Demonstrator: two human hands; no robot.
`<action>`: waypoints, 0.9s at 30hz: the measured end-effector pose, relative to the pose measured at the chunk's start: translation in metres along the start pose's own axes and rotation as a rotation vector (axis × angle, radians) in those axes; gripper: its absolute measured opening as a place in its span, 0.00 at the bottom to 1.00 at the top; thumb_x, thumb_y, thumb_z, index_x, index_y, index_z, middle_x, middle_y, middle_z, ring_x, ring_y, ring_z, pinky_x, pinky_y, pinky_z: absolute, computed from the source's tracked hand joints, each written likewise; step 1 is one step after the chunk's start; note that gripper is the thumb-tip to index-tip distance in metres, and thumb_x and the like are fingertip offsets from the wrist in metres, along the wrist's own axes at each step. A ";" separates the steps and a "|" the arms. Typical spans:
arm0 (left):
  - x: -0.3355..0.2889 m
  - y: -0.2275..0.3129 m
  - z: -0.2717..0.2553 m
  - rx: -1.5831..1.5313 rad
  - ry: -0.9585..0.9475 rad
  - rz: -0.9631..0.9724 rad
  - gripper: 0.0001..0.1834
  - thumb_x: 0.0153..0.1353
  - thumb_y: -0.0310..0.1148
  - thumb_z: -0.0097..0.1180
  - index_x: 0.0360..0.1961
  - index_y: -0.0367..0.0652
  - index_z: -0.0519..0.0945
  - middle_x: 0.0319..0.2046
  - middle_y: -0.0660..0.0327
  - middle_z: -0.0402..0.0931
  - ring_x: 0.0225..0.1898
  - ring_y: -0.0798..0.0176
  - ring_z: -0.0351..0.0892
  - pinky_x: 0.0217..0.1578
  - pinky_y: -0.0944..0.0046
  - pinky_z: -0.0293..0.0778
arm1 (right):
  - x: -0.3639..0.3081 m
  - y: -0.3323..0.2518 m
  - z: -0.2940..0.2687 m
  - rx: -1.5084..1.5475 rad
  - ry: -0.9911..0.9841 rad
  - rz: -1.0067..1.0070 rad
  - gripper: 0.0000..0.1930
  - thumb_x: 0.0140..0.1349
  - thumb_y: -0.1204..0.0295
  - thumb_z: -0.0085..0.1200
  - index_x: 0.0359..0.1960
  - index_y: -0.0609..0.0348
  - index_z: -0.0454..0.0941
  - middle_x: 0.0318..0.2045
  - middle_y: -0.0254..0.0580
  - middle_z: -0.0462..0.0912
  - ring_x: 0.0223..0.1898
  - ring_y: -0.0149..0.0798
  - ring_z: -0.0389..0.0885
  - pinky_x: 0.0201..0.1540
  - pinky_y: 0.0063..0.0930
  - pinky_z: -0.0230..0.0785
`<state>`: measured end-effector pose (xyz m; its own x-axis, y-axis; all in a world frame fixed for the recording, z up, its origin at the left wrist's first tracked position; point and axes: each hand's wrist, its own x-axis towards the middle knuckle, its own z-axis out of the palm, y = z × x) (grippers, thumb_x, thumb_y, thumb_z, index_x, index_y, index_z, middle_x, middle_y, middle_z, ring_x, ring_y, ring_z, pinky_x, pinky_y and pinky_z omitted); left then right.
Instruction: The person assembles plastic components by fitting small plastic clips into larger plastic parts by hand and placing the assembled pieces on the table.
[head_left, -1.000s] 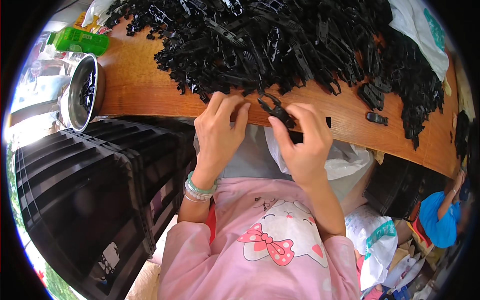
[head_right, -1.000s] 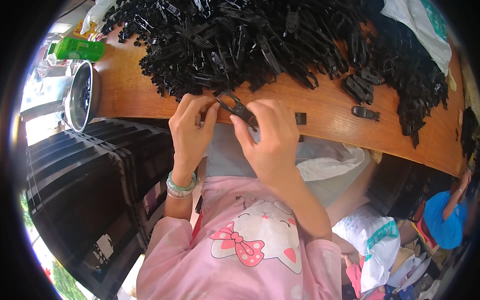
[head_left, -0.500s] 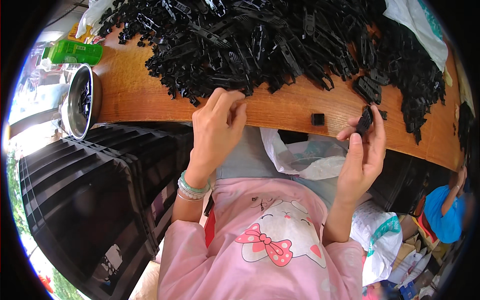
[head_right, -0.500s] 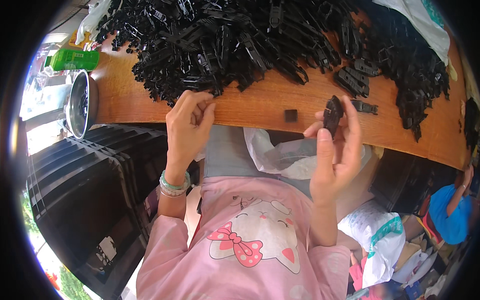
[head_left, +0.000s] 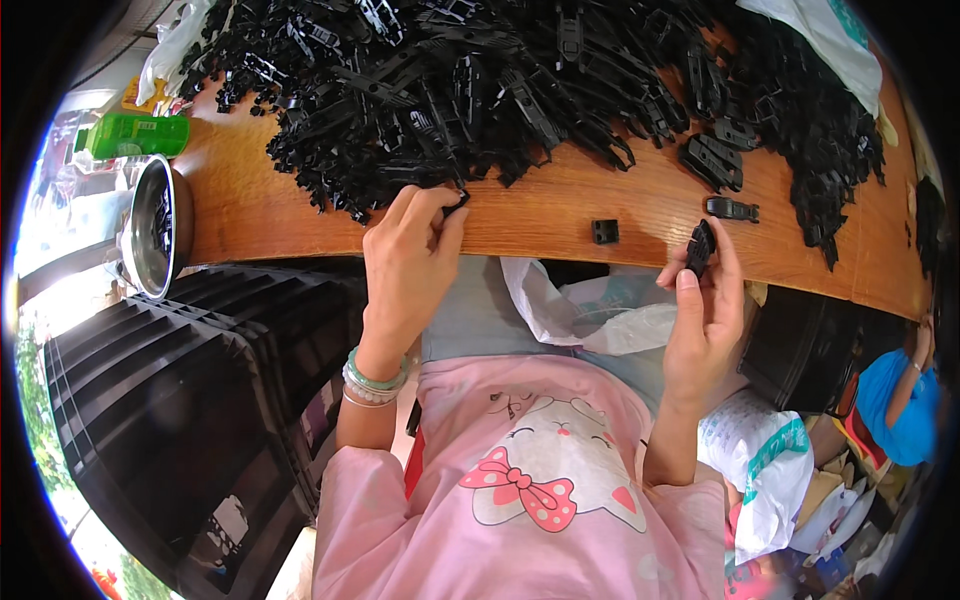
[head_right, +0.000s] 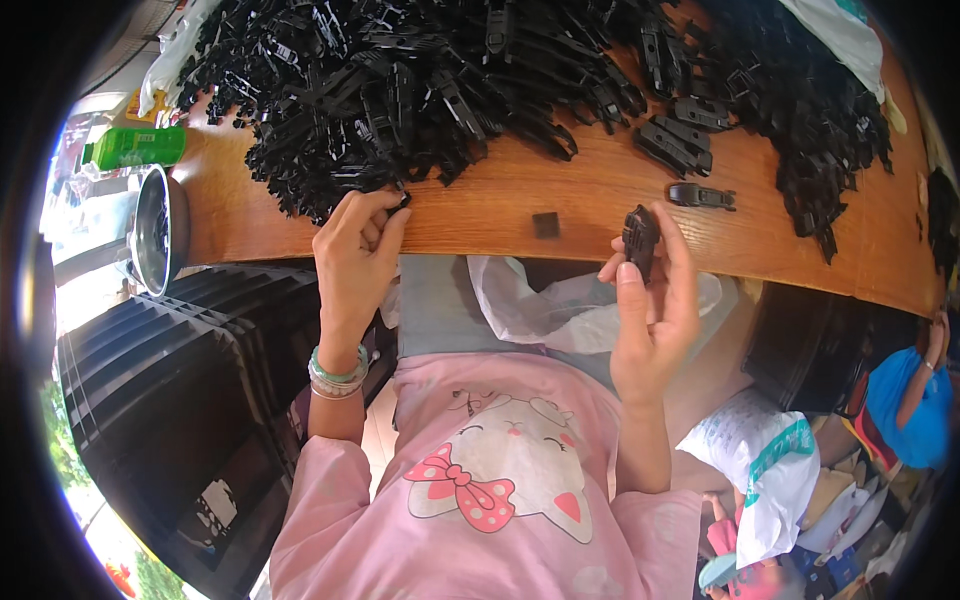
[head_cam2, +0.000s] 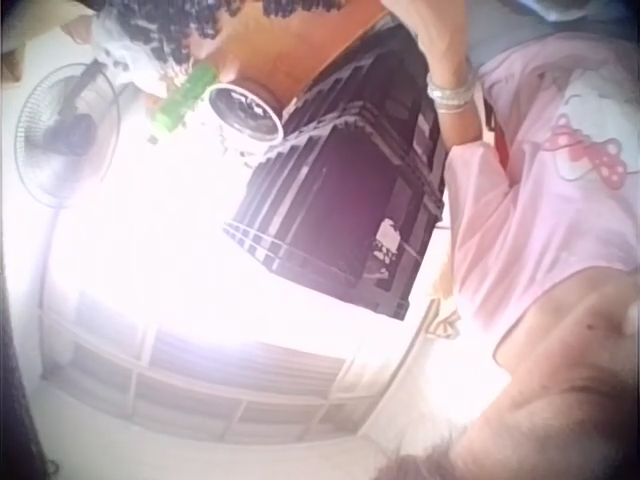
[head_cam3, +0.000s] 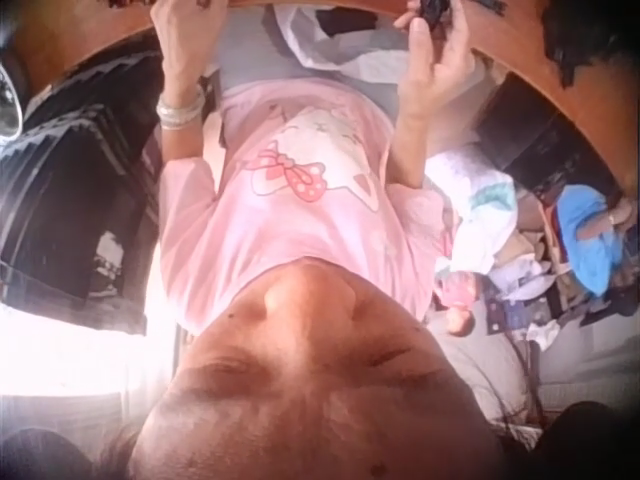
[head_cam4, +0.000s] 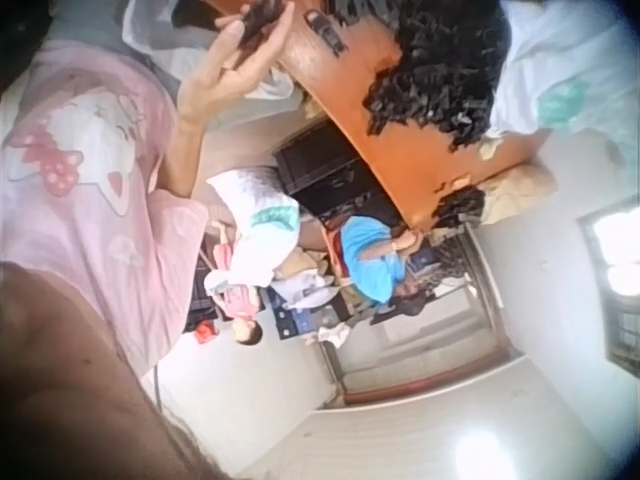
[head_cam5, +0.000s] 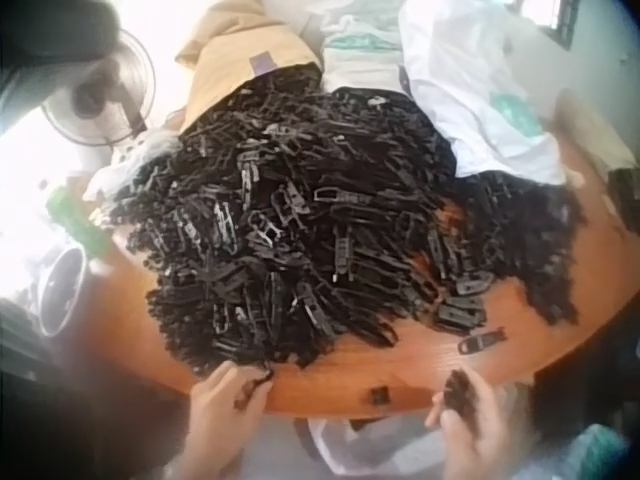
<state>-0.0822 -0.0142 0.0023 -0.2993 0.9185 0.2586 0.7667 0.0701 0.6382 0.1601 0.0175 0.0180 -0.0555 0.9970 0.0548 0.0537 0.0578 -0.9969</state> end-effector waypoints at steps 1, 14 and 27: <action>0.000 0.001 -0.001 -0.032 -0.010 -0.021 0.06 0.53 0.22 0.62 0.32 0.39 0.78 0.21 0.60 0.69 0.16 0.64 0.69 0.19 0.67 0.66 | 0.000 0.001 -0.001 -0.002 -0.002 0.009 0.23 0.63 0.80 0.46 0.61 0.68 0.63 0.40 0.43 0.76 0.35 0.29 0.73 0.43 0.22 0.68; -0.003 0.057 0.065 -0.485 -0.061 0.242 0.07 0.47 0.22 0.65 0.28 0.42 0.82 0.24 0.62 0.73 0.19 0.65 0.74 0.18 0.69 0.69 | 0.000 0.001 -0.014 -0.211 -0.078 0.023 0.20 0.64 0.80 0.47 0.58 0.67 0.69 0.45 0.41 0.76 0.44 0.31 0.75 0.47 0.20 0.66; 0.003 0.047 0.063 -0.401 -0.203 0.206 0.14 0.46 0.27 0.67 0.36 0.42 0.81 0.26 0.61 0.74 0.22 0.59 0.76 0.21 0.64 0.72 | 0.045 -0.002 -0.023 -0.546 -0.499 -0.339 0.21 0.51 0.84 0.59 0.50 0.64 0.75 0.33 0.44 0.74 0.29 0.41 0.74 0.30 0.30 0.66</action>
<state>-0.0110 0.0160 -0.0130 -0.0165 0.9576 0.2877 0.5077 -0.2398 0.8275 0.1808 0.0630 0.0239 -0.5868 0.7873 0.1890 0.4256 0.4985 -0.7552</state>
